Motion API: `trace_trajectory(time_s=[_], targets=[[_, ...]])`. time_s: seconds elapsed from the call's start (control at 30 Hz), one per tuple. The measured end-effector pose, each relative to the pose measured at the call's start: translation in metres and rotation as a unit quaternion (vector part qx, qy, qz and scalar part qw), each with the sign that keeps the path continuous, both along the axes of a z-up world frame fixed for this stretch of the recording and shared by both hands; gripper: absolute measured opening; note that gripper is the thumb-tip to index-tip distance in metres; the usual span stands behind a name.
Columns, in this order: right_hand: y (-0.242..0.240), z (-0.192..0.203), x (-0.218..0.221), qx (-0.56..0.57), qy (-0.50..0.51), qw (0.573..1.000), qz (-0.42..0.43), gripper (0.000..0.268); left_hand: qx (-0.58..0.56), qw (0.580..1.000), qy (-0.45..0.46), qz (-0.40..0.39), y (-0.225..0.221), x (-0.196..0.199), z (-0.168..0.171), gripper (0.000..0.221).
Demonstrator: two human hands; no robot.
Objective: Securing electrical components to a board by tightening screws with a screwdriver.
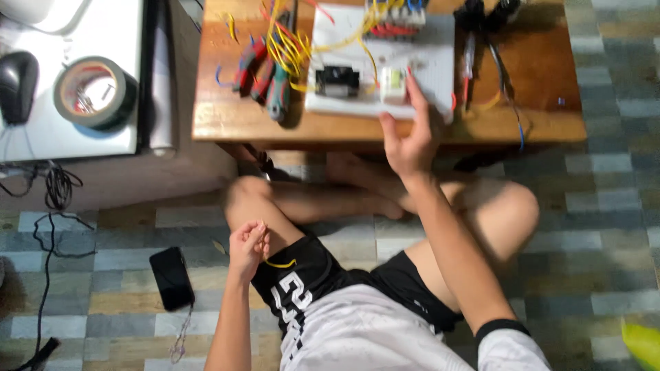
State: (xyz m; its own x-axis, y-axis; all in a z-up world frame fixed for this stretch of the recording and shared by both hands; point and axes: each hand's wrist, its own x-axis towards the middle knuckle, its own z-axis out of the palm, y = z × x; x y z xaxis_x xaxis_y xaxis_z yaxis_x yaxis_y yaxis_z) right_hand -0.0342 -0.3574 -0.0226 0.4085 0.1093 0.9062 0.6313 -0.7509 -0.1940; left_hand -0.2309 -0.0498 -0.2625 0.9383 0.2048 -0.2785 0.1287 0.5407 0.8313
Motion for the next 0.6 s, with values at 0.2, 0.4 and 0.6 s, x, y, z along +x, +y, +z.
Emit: trace_trajectory(time_s=[0.2,0.4,0.6], targets=[[0.064,0.054,-0.010,0.008,0.040,0.988,0.149,0.002,-0.003,0.999,0.026,0.033,0.007,0.019,-0.030,0.019],[0.127,0.056,0.045,-0.380,-0.041,0.914,0.138,0.027,0.031,0.998,0.036,0.030,0.008,0.032,-0.015,0.018],[0.133,0.043,0.074,-0.360,-0.077,0.904,0.217,0.017,0.018,0.998,0.046,0.033,0.016,0.024,-0.038,0.019]])
